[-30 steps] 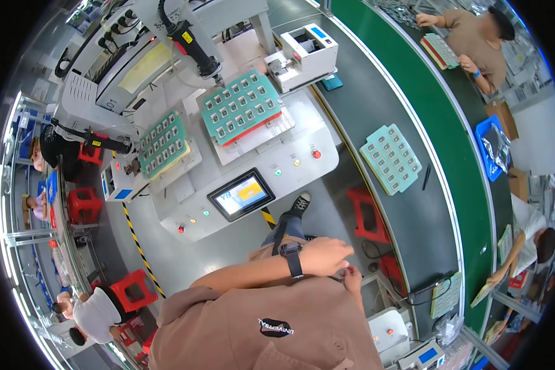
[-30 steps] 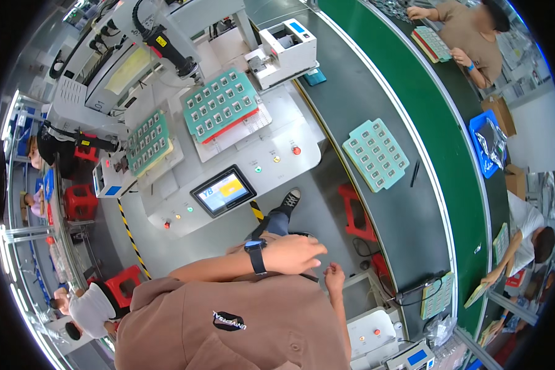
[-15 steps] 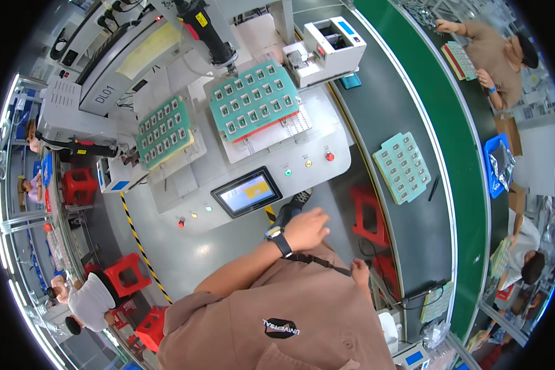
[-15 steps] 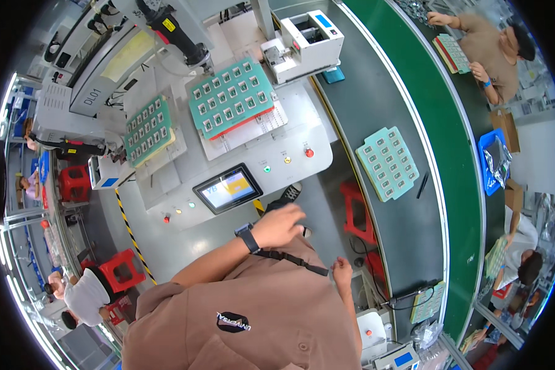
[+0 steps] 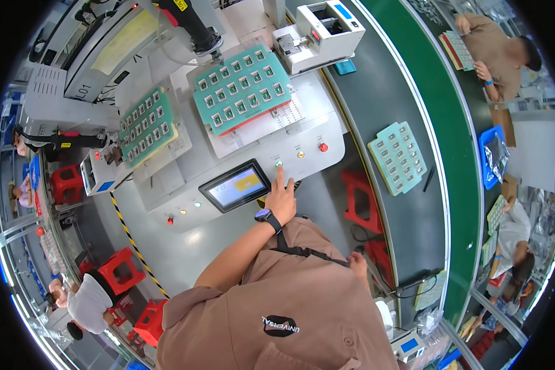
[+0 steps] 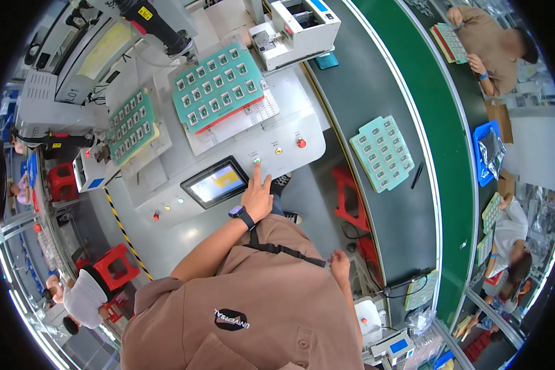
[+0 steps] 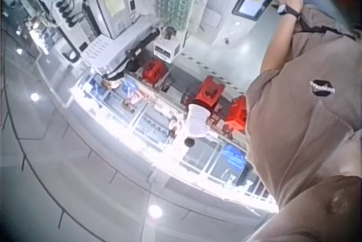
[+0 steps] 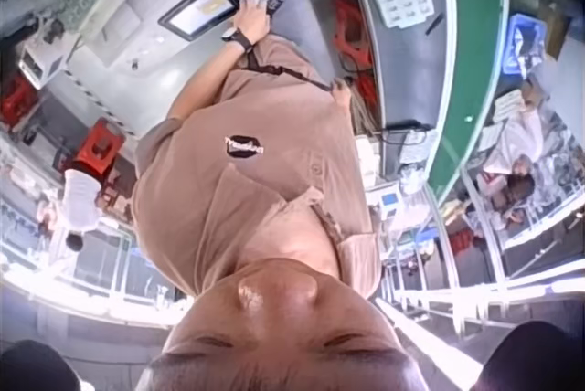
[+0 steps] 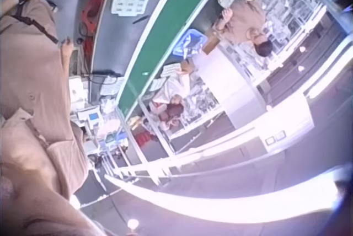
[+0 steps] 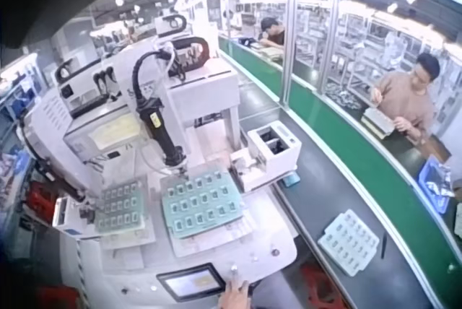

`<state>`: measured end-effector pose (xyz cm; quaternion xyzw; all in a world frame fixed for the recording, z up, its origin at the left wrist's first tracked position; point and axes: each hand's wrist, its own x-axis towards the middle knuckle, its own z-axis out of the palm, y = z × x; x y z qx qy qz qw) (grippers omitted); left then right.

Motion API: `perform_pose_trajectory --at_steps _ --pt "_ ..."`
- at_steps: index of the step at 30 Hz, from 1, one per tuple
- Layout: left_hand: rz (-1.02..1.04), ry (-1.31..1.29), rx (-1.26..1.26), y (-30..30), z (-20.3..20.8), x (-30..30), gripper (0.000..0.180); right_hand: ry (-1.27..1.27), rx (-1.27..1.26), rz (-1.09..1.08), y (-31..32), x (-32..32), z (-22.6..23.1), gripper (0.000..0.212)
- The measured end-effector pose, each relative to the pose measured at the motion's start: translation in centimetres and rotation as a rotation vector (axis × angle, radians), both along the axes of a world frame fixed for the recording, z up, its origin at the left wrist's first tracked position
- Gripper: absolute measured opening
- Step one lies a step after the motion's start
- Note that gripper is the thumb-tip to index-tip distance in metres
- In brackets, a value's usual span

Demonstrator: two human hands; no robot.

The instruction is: Assembling components on a circuit board using an electric screwdriver and placing it in a fixture.

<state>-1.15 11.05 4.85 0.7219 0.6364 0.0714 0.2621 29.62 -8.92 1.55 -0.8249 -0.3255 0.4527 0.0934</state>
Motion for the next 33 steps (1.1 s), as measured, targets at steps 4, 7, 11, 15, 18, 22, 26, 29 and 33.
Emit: perform_pose_trajectory --at_steps 4,7,11,15,18,22,26,29,33 --pt "0.052 0.044 0.001 0.3 0.2 0.4 0.051 0.008 -0.022 -0.042 0.3 -0.1 0.6 0.023" --pt "0.052 0.049 0.033 0.2 -0.1 0.6 0.051 -0.009 -0.043 -0.019 0.3 0.0 0.8 0.023" --pt "0.049 0.061 -0.061 0.4 0.1 0.4 0.054 0.002 -0.045 -0.030 0.5 -0.1 0.8 0.024" --pt "0.038 0.077 -0.070 0.5 0.0 0.4 0.055 0.017 -0.053 -0.047 0.7 0.0 0.5 0.025" --pt "0.028 0.094 -0.037 0.6 -0.4 0.3 0.049 0.023 -0.061 -0.039 1.0 0.0 0.6 0.025" --pt "0.014 0.132 -0.061 0.4 -1.1 1.0 0.042 0.050 -0.072 -0.055 1.0 0.3 0.2 0.026" --pt "0.018 0.079 -0.005 0.4 -0.4 1.1 0.043 0.050 -0.068 -0.067 0.7 0.5 -0.5 0.026" --pt "-0.003 0.036 0.027 0.2 0.6 1.1 0.041 0.054 -0.066 -0.081 0.4 0.6 -0.8 0.026" --pt "-0.132 -0.073 -0.051 -0.4 0.2 1.5 0.032 0.044 -0.076 -0.070 0.2 0.4 -0.5 0.027"
